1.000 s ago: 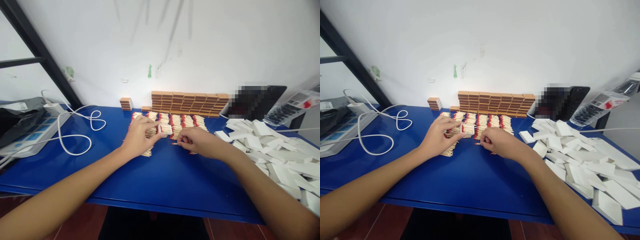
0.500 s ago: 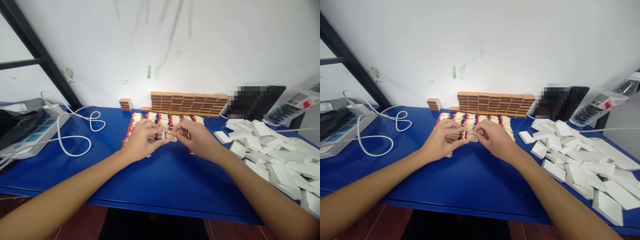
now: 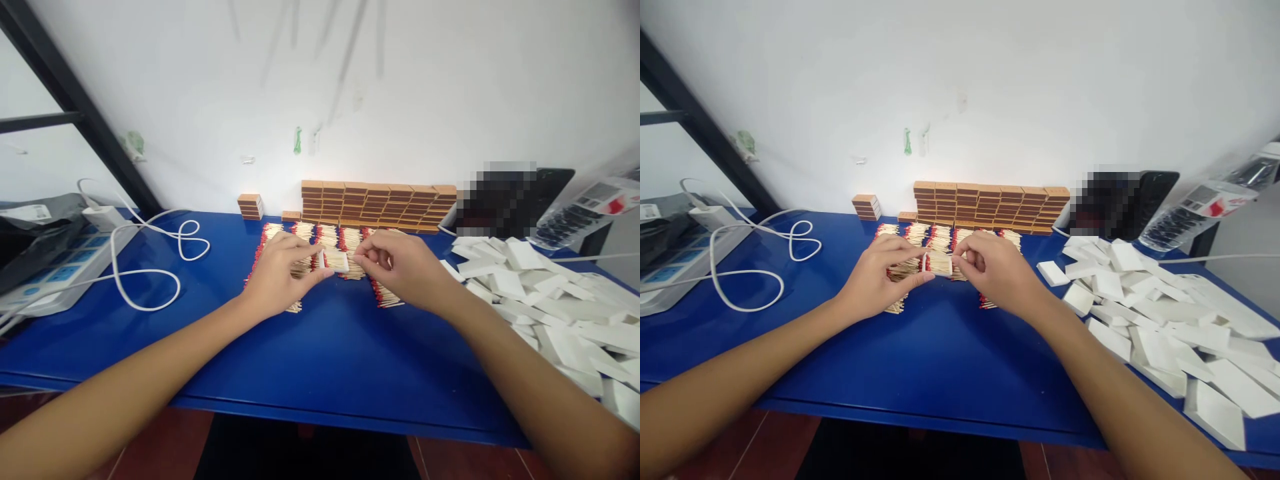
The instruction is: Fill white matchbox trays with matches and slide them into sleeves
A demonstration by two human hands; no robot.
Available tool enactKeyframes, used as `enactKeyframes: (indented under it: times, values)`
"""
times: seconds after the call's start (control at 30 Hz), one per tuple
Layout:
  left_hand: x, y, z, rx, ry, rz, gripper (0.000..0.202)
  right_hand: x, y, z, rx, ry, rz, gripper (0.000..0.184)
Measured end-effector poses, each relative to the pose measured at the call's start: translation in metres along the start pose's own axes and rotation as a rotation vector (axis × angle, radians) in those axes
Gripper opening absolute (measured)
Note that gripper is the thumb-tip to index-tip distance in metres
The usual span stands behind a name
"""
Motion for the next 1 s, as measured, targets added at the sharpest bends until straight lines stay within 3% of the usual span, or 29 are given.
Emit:
enactKeyframes:
  times: [0.17, 0.27, 0.6, 1.0]
  values:
    - [-0.008, 0.006, 0.003, -0.037, -0.059, 0.043, 0.039, 0.018, -0.023, -0.003, 0.051, 0.315, -0.129, 0.013]
    - [-0.007, 0.007, 0.002, -0.038, -0.054, 0.047, 0.04, 0.028, -0.028, -0.007, 0.072, 0.393, -0.119, 0.01]
    - [-0.004, 0.006, 0.001, -0.021, -0.037, 0.066, 0.039, 0.036, -0.031, -0.013, 0.107, 0.457, -0.107, 0.006]
    - [-0.002, 0.006, 0.0, -0.016, -0.023, 0.056, 0.038, 0.029, -0.023, -0.012, 0.076, 0.444, -0.065, 0.008]
Point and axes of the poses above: each hand's wrist, its own z-axis towards the middle knuckle, its own x-axis out of the palm, y = z × x, the point moved 9 cm from there along z, towards the middle knuckle, and after that the axes turned 5 degrees about -y, right-handed, at the moved point
